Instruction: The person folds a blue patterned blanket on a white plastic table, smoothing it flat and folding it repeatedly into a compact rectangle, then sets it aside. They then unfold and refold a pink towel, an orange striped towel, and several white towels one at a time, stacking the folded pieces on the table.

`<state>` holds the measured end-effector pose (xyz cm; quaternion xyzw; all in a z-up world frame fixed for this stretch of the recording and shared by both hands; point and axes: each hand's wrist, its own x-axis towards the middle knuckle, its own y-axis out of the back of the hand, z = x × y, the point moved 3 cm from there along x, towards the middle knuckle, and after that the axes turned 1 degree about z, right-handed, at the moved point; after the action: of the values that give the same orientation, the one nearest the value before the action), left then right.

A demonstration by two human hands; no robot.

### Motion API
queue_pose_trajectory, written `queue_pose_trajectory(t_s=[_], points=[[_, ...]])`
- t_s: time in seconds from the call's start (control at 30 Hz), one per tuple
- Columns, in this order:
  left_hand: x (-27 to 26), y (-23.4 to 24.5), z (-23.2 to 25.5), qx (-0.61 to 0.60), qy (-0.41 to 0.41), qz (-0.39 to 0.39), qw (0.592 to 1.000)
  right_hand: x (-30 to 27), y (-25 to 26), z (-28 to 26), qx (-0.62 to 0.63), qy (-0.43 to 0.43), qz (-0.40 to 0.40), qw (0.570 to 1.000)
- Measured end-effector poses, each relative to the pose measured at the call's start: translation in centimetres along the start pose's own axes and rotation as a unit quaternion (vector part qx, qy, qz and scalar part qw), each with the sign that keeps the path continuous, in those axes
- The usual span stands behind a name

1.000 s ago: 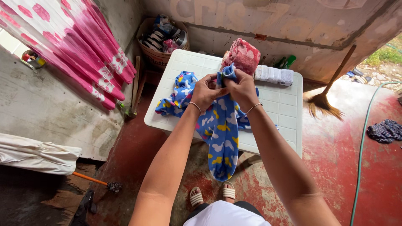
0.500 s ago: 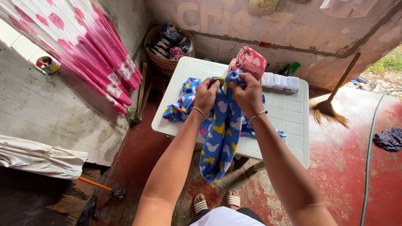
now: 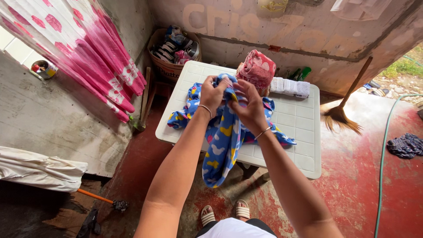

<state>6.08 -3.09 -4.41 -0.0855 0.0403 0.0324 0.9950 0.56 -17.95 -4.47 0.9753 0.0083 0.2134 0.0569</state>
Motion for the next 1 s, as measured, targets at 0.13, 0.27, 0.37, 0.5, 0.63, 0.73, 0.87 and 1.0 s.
queue_pose_trajectory(t_s=[0.13,0.27,0.37,0.5,0.63,0.73,0.87,1.0], points=[[2.1,0.0,1.9,-0.102,-0.016,0.036,0.994,-3.6,0.2,2.4,-0.231,0.008,0.064,0.971],[4.4,-0.1,5.1,-0.157,-0.061,0.057,0.984,-6.4,0.4,5.9,-0.317,-0.035,0.081,0.944],[5.7,0.4,7.5,-0.183,-0.096,0.075,0.976,-7.3,1.1,8.4,-0.339,-0.09,0.067,0.934],[7.6,2.9,10.7,-0.208,-0.139,0.104,0.963,-6.4,3.7,11.2,-0.358,-0.152,0.031,0.921],[8.6,6.7,13.1,-0.264,-0.189,0.105,0.94,-4.2,7.9,12.6,-0.22,-0.277,0.058,0.934],[7.9,9.8,13.0,-0.255,-0.184,0.127,0.941,-1.1,10.4,11.0,-0.093,-0.204,0.136,0.965],[6.6,14.9,11.8,-0.195,-0.109,0.22,0.95,3.0,14.4,4.9,-0.153,-0.108,0.182,0.965],[5.8,18.5,8.2,-0.078,-0.053,0.282,0.955,6.1,14.6,-1.6,-0.119,0.001,0.173,0.978]])
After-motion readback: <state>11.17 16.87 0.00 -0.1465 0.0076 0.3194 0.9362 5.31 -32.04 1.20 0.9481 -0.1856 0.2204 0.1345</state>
